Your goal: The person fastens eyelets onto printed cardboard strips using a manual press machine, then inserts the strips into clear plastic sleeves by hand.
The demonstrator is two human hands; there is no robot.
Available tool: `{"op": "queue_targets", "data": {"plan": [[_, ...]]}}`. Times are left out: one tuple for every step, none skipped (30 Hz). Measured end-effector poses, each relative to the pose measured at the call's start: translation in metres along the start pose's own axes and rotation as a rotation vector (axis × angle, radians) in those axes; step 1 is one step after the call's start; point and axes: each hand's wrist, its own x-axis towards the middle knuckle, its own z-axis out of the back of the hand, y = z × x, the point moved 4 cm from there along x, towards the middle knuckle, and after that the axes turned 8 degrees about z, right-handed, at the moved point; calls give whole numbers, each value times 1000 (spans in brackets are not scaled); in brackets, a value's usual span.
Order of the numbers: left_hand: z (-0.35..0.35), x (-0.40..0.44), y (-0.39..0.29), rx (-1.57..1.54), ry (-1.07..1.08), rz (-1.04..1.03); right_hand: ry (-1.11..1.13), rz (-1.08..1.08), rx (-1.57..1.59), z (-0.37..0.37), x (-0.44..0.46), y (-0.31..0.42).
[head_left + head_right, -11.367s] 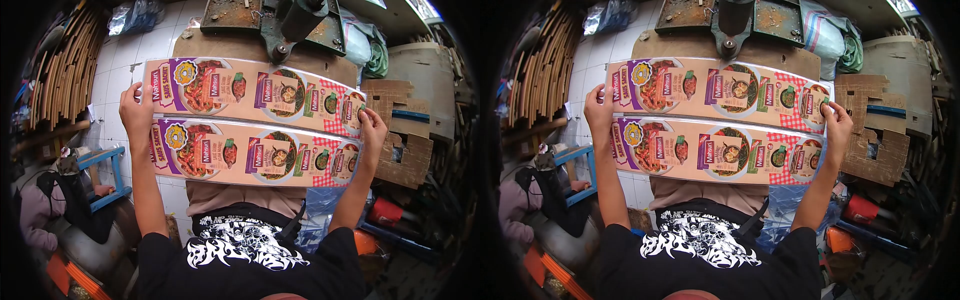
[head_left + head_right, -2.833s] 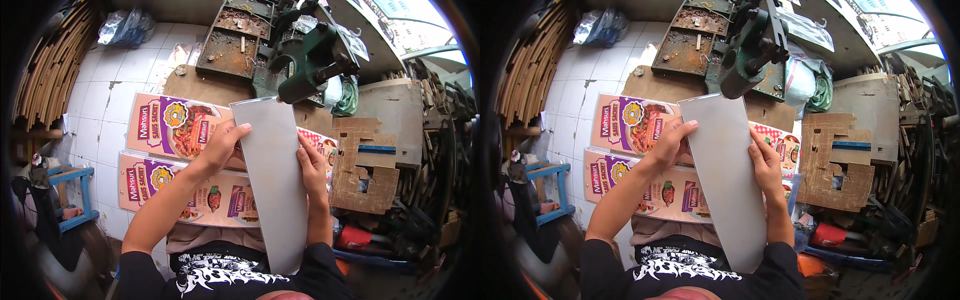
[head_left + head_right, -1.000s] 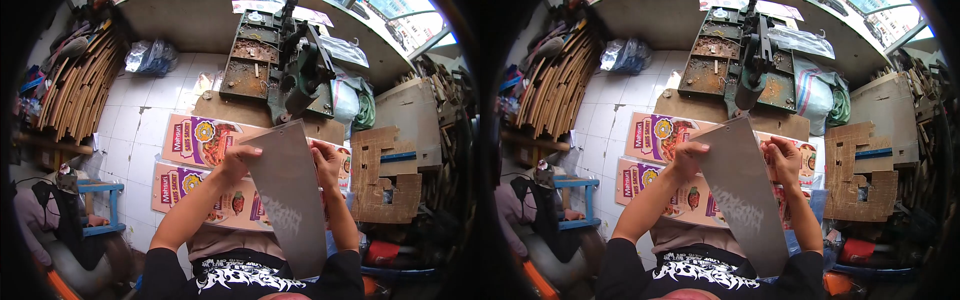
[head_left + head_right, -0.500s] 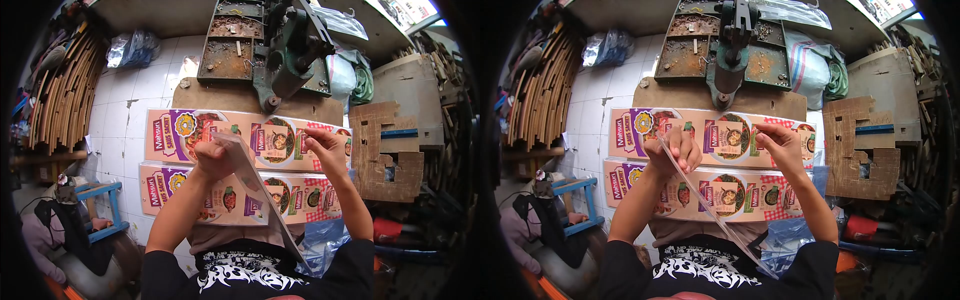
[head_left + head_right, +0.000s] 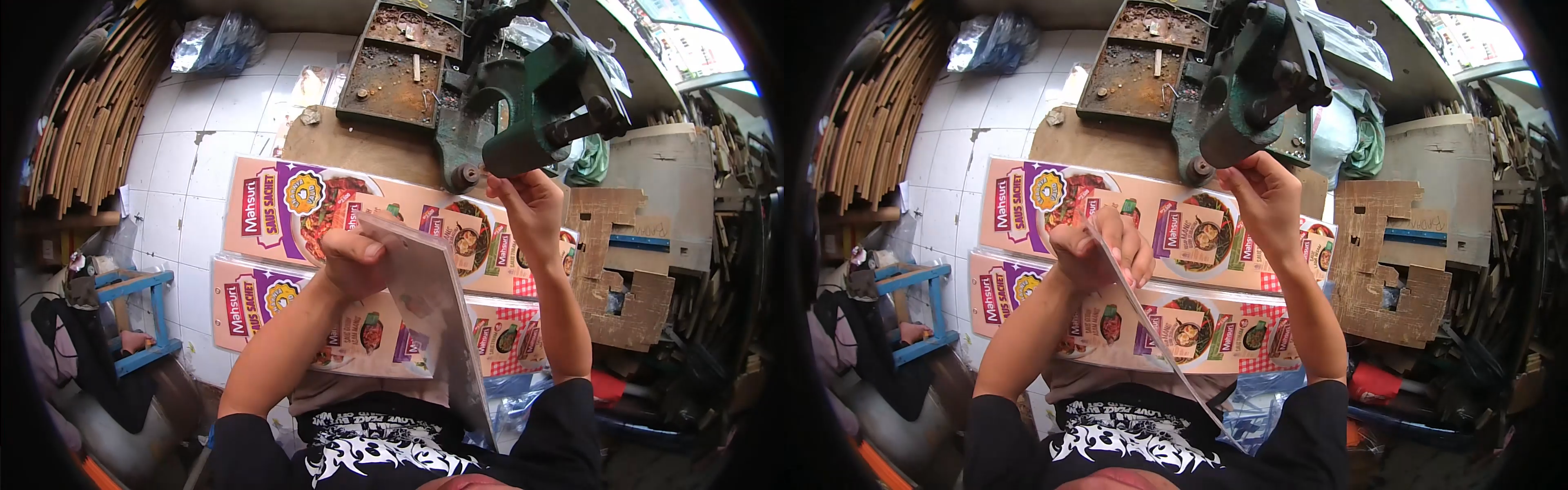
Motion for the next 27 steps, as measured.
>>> {"op": "queue_targets", "data": {"plan": [[-4,1,-1,-2,-19,-9,10,33,7,-1,1,-1],[-7,2,-3,-3,-39,-18,18,67,13,-1,3,-1],[-8,2,-3,-6,-69,-15,48,86,-33,-1,3,-1],[-8,2,-3,-12,-83,-16,57,82,-39,-2,4,-1],[-8,2,-4,-17,-98,-17,21,50,6,-3,4,-3],[-7,1,-3,-31,-94,-14,-15,17,52,-4,4,-6],[-6,1,-3,-44,-91,-11,-10,11,48,-5,4,-6],[-5,0,-3,-50,-91,-15,-21,10,64,-5,5,-7],[-4,-1,-3,-59,-92,-16,-32,8,80,-5,5,-8],[-4,0,-3,-65,-92,-18,-29,5,76,-7,6,-9],[-5,0,-3,-71,-91,-20,-16,28,89,-9,6,-10],[-6,1,-4,-72,-93,-11,-4,51,102,-10,7,-11],[-7,1,-4,-73,-93,-7,-2,50,98,-13,7,-11],[-8,2,-5,-73,-92,-4,0,58,104,-15,8,-10],[-8,1,-5,-60,-111,-6,2,66,110,-16,9,-9],[-9,1,-5,-54,-121,-8,5,67,108,-16,9,-8],[-10,1,-6,-47,-130,-10,14,61,79,-16,8,-7],[-13,2,-7,-53,-148,-10,23,55,51,-16,8,-7],[-13,3,-6,-56,-157,-9,23,55,50,-16,8,-7],[-13,3,-6,-60,-165,-8,30,56,42,-16,8,-7],[-11,2,-6,-53,-168,-6,36,57,35,-15,8,-8],[-10,1,-6,-49,-168,-4,34,57,34,-15,7,-9],[-8,1,-5,-45,-169,-2,51,76,10,-15,7,-9],[-7,0,-5,-49,-172,-2,67,95,-15,-15,7,-9],[-7,0,-4,-51,-174,1,62,96,-16,-14,7,-8],[-7,0,-4,-53,-175,3,65,116,-22,-15,7,-6],[-8,0,-5,-45,-183,3,68,137,-28,-15,6,-5]]}}
